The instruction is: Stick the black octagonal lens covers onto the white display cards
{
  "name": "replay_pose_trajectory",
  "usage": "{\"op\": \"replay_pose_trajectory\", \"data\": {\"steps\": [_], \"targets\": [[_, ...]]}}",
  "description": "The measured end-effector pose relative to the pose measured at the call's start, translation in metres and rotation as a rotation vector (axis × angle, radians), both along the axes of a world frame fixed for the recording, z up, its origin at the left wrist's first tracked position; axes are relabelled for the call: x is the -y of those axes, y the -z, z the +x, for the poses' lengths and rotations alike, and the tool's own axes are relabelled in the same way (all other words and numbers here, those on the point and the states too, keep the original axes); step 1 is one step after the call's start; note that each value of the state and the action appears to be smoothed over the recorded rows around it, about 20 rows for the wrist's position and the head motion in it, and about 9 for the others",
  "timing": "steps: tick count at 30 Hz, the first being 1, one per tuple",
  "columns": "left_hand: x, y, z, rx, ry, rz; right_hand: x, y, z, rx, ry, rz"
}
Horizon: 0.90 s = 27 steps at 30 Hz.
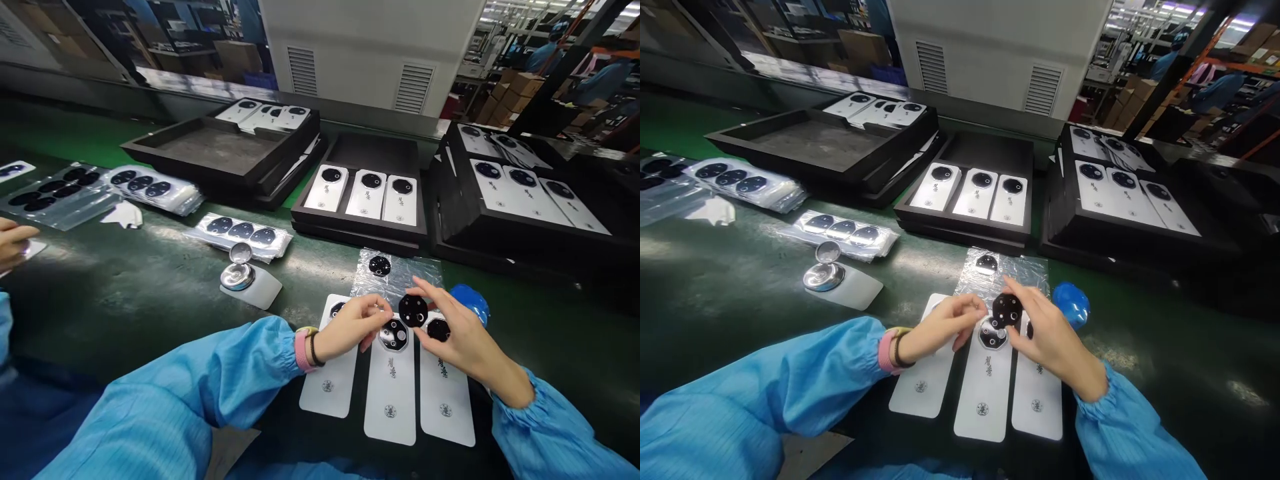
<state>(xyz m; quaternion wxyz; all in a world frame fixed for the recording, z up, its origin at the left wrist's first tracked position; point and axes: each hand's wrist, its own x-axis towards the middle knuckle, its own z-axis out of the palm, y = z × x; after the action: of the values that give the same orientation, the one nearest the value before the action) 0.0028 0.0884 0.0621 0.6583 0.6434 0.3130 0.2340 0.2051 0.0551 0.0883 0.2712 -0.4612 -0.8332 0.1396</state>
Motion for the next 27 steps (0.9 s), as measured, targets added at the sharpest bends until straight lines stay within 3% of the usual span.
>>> {"op": "replay_pose_trajectory", "data": {"steps": [8, 14, 16, 22, 24, 27], "targets": [[-0.002, 0.0, 0.002, -0.009, -0.027, -0.088, 0.007, 0.007, -0.005, -0.019, -0.151, 0.038], [-0.001, 0.001, 0.0, -0.085, -0.026, 0.022, -0.002, 0.003, -0.003, -0.301, 0.224, -0.293], [0.0, 0.001, -0.001, -0.123, -0.001, 0.106, -0.005, 0.001, -0.003, -0.336, 0.276, -0.386], [0.021, 0.007, -0.005, -0.255, 0.103, 0.532, -0.012, 0.014, -0.004, -0.412, 0.317, -0.552], [0.033, 0.013, -0.007, -0.31, 0.186, 0.839, -0.011, 0.022, -0.005, -0.418, 0.33, -0.582], [0.047, 0.021, -0.009, -0.425, 0.233, 1.458, -0.01, 0.028, -0.01, -0.382, 0.313, -0.587]]}}
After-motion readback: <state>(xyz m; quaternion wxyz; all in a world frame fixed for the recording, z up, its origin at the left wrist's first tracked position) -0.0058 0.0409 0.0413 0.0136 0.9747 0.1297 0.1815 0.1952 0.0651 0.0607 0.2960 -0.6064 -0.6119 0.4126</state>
